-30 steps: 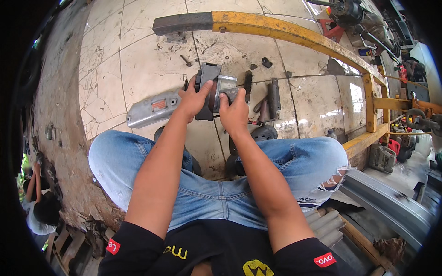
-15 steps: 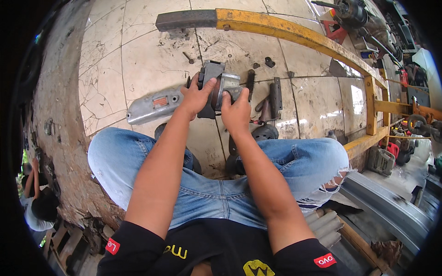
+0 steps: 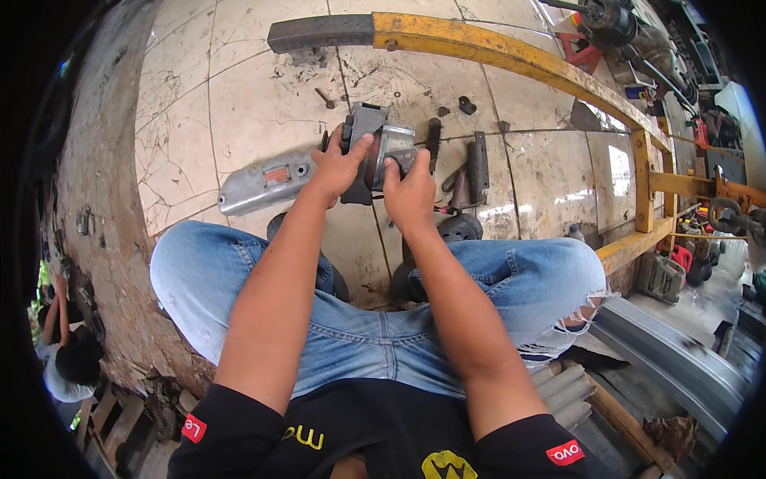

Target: The person sits on the floor and uses a wrench to tighten bolts on a mechanical part, likely a starter motor. They rotate the part to access different sides and continue tightening the bolts.

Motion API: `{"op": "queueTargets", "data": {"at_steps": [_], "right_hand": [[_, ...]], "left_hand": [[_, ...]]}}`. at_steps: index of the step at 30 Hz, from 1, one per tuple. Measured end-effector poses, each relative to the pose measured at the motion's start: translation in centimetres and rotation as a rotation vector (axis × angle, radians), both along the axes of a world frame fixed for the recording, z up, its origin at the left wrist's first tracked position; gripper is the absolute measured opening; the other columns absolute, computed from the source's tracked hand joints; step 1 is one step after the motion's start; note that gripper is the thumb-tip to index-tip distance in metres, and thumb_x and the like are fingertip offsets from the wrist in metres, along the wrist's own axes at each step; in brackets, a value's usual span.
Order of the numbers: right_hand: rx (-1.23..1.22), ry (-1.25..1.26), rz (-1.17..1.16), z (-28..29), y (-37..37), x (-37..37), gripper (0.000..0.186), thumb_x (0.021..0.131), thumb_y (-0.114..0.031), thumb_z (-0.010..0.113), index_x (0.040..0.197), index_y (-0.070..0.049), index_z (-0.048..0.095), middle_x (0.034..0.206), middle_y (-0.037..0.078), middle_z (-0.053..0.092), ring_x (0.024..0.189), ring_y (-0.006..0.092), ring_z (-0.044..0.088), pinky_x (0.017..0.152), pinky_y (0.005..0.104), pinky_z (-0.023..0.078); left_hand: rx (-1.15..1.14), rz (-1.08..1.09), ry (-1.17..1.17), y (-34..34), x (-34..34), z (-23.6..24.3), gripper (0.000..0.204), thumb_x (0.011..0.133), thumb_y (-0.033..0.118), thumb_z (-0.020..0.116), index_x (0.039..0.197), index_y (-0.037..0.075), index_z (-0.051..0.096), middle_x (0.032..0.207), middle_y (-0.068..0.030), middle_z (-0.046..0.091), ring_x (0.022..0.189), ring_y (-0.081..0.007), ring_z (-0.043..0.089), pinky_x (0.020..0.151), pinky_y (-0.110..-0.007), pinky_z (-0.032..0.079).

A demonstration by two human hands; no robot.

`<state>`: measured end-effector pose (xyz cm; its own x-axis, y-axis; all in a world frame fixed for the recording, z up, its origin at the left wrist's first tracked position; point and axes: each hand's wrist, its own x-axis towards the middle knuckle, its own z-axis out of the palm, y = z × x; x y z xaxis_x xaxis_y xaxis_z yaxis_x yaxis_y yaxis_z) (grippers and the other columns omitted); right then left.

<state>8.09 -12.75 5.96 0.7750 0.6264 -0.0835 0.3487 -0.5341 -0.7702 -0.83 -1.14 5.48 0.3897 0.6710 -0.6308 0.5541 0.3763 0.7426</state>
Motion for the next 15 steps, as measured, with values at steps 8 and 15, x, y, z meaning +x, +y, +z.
{"op": "queueTargets", "data": {"at_steps": [8, 15], "right_hand": [[-0.002, 0.054, -0.017, 0.1, -0.3, 0.8, 0.036, 0.090, -0.024, 0.067, 0.106, 0.000, 0.047, 0.092, 0.029, 0.067, 0.090, 0.0494, 0.065, 0.079, 0.0506, 0.050], [-0.025, 0.152, -0.101, 0.2, 0.2, 1.5, 0.033, 0.091, -0.024, 0.067, 0.103, 0.001, 0.049, 0.086, 0.025, 0.069, 0.078, 0.0421, 0.070, 0.069, 0.0468, 0.053]], "left_hand": [[0.040, 0.000, 0.013, -0.2, 0.0, -1.1, 0.106, 0.080, 0.072, 0.064, 0.158, 0.014, 0.021, 0.155, -0.0361, 0.002, 0.143, -0.0466, 0.029, 0.114, -0.045, 0.033], [0.034, -0.006, 0.010, -0.1, 0.2, -0.7, 0.108, 0.078, 0.076, 0.063, 0.159, 0.017, 0.021, 0.155, -0.0365, 0.005, 0.143, -0.0459, 0.027, 0.114, -0.047, 0.032]]}}
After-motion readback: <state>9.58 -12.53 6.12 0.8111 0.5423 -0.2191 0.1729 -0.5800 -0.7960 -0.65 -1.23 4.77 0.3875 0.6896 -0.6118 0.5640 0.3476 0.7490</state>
